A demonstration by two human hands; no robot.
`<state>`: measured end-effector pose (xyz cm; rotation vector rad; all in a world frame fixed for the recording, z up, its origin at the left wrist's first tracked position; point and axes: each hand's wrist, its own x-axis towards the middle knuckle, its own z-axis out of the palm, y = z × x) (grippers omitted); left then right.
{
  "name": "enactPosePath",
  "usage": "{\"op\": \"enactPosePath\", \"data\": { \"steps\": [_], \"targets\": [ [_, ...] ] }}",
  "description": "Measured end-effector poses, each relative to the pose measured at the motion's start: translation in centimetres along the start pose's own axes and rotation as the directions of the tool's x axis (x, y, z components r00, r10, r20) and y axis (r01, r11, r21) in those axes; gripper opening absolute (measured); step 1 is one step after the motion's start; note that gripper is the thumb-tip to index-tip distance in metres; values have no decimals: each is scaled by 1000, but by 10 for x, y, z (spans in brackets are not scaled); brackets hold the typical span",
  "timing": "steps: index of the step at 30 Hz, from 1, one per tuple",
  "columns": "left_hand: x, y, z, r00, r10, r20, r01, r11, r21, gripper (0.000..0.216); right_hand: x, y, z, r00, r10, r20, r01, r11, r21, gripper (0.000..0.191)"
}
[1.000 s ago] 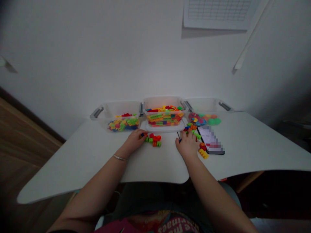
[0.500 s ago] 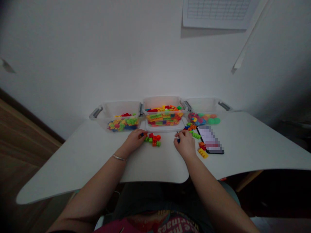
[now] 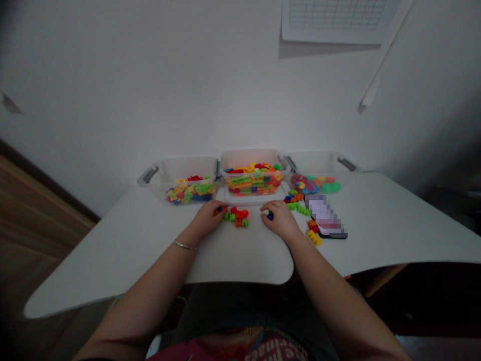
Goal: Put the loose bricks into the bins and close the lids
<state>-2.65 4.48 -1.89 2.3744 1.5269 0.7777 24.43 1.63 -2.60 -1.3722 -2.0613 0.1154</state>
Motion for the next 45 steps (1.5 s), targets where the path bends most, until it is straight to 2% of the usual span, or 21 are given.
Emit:
{"op": "enactPosePath", "data": {
  "steps": [4,8,14,17,22,28,31,33,37,39,41,45],
  "targets": [
    [1,2,-1,1000,-10,1,10,1000,10,23,13,-3,5,997,-12,77,14,1000,-18,15],
    [1,2,-1,1000,-9,-9,9,1000,1,23,24,-16,19,997,40,66,-40,999,-2,14],
    [1,-3,2,1000,11,-28,-11,1000,-5,21,30,-44,41,995,-18,96,16,1000,14,18],
    [2,-5,4,999,25,-33,-25,1000,-9,22,30,-50,45,999,-20,39,18,998,65,24],
    [3,-4,5,1000,7,-20,-8,1000,-16,23,28,-45,43,992,12,-124,6,989,145,29],
    [4,-1,4,1000,3,-13,-3,1000,-12,25,19,-35,33,979,-49,-196,92,972,217,30],
    [4,-1,3,1000,3,-10,-3,1000,-7,25,7,-31,19,971,-20,-239,45,994,97,31],
    [4,-2,3,1000,8,-9,-8,1000,-5,25,-6,-27,8,962,65,-264,-93,991,-97,34],
    [3,-4,4,1000,26,-8,-26,1000,-5,25,-38,-17,-8,915,271,-298,-385,808,-446,49],
    [3,-4,4,1000,28,-6,-28,1000,-9,26,-52,-12,-11,889,349,-297,-457,721,-521,55],
    [3,-5,5,1000,21,-6,-21,1000,-12,25,-61,-7,-11,873,402,-276,-487,675,-555,58],
    [4,-6,6,1000,23,-3,-23,1000,-4,25,-64,-2,-7,868,435,-238,-489,670,-559,58]
  ]
}}
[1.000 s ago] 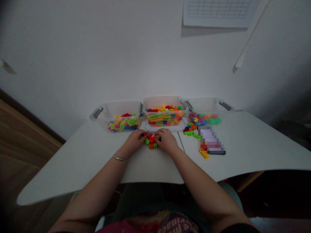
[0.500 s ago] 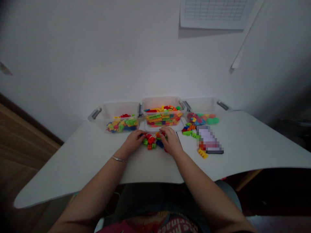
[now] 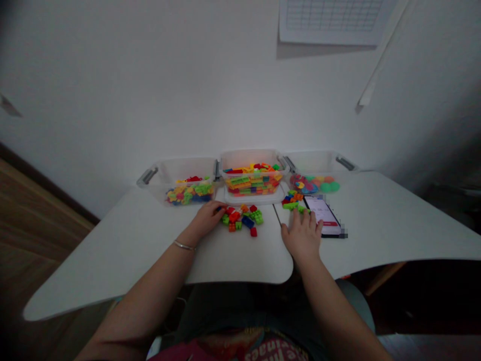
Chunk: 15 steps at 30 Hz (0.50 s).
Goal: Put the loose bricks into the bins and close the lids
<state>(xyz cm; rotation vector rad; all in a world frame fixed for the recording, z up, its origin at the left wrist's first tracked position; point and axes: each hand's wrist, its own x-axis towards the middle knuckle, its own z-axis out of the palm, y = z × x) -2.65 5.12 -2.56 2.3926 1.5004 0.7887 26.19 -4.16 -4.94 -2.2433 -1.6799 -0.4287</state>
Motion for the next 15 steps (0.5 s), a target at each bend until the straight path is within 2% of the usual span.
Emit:
{"op": "enactPosePath", "data": {
  "steps": [5,8,10,12,15],
  "targets": [
    [-1,0,0,1000,10,0,-10,1000,0,26,11,-4,4,993,-115,-38,119,983,140,50],
    [-3,1,-1,1000,13,-5,-13,1000,6,26,16,-7,4,962,-251,-106,272,912,308,45],
    [-3,2,-3,1000,9,-9,-9,1000,10,25,17,-9,2,944,-289,-158,326,882,341,42],
    [-3,2,-4,1000,7,-8,-7,1000,11,24,16,-9,1,952,-234,-196,283,918,277,42],
    [-3,2,-5,1000,7,-12,-7,1000,7,25,11,-7,1,975,-89,-205,124,979,162,47]
  ]
}}
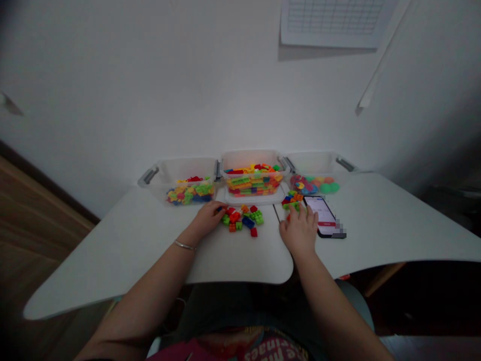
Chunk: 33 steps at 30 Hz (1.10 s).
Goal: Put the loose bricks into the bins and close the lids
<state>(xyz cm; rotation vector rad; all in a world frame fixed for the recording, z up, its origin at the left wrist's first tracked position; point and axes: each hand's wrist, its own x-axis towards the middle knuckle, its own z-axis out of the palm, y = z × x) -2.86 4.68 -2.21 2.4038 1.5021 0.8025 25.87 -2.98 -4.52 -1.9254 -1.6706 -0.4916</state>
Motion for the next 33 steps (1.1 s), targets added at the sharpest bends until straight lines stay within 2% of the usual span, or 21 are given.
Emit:
{"op": "enactPosePath", "data": {
  "steps": [3,6,9,12,14,20,24,30,33],
  "targets": [
    [-1,0,-1,1000,-4,4,4,1000,-3,25,-4,2,1,995,80,61,-78,996,-40,52],
    [-2,1,-3,1000,-10,15,10,1000,-1,25,-5,3,4,988,90,122,-86,996,-33,51],
    [-3,3,-5,1000,-13,18,13,1000,0,25,-1,3,8,990,16,141,-23,998,54,45],
    [-4,4,-7,1000,-18,16,18,1000,-1,24,3,5,11,993,-71,94,50,977,208,41],
    [-4,5,-7,1000,-20,16,20,1000,-5,23,4,6,10,994,-97,59,80,965,249,39],
    [-2,0,-3,1000,-14,4,14,1000,-10,23,-1,3,1,997,33,74,-35,999,25,39],
    [-2,-2,-1,1000,-2,1,2,1000,-13,24,-2,5,8,996,-8,93,6,1000,28,37],
    [-3,2,-3,1000,-9,8,9,1000,-11,24,10,8,18,977,-110,184,71,976,207,23],
    [-2,3,-4,1000,-18,12,18,1000,-8,23,19,5,19,975,-74,210,-6,935,355,22]
  ]
}}
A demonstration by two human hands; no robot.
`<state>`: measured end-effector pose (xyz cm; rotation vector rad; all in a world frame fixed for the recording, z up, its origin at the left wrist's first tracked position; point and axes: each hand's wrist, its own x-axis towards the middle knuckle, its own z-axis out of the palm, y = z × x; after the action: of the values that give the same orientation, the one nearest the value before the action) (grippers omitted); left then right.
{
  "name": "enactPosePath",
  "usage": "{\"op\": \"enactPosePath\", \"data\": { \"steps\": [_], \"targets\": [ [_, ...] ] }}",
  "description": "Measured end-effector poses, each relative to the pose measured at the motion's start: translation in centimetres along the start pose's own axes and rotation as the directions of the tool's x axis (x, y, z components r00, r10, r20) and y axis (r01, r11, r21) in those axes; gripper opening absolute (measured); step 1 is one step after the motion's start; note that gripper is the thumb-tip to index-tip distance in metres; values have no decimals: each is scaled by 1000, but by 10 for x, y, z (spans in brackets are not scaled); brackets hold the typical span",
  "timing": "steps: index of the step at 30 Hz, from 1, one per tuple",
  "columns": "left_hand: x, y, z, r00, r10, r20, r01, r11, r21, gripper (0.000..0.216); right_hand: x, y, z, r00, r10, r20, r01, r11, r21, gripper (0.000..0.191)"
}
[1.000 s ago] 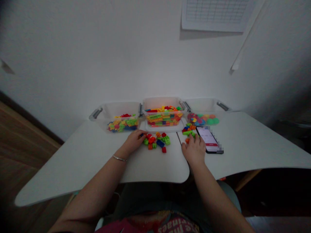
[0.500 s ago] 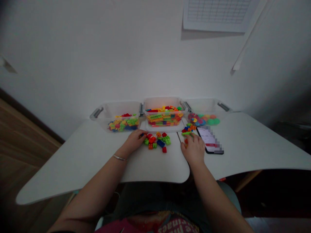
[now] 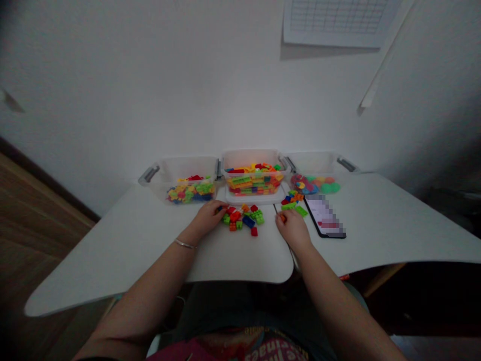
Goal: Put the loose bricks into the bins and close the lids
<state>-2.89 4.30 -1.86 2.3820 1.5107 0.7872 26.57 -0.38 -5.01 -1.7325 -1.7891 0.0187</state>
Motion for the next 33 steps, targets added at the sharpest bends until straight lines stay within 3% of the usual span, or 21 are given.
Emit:
{"op": "enactPosePath", "data": {
  "steps": [4,11,16,20,23,27,30,33],
  "targets": [
    [1,1,-1,1000,-1,0,1,1000,-12,22,8,-11,5,998,65,-25,-59,979,194,24],
    [3,-1,2,1000,5,-6,-5,1000,-6,24,20,-39,20,989,-122,87,102,974,204,21],
    [3,-1,3,1000,-11,-9,11,1000,-1,24,26,-58,31,963,-251,96,227,951,208,22],
    [3,-1,2,1000,-16,-13,16,1000,0,24,23,-60,23,939,-337,72,322,932,163,26],
    [3,-1,2,1000,-22,-7,22,1000,6,25,21,-48,10,958,-283,-48,282,959,-30,28],
    [3,-3,2,1000,-17,9,17,1000,9,27,18,-20,2,975,-89,-202,27,956,-292,47],
    [3,-5,3,1000,-19,11,18,1000,10,27,18,-5,4,983,101,-155,-156,905,-395,62],
    [3,-6,2,1000,-16,11,15,1000,11,27,21,-1,8,980,186,-69,-197,877,-439,67]
  ]
}}
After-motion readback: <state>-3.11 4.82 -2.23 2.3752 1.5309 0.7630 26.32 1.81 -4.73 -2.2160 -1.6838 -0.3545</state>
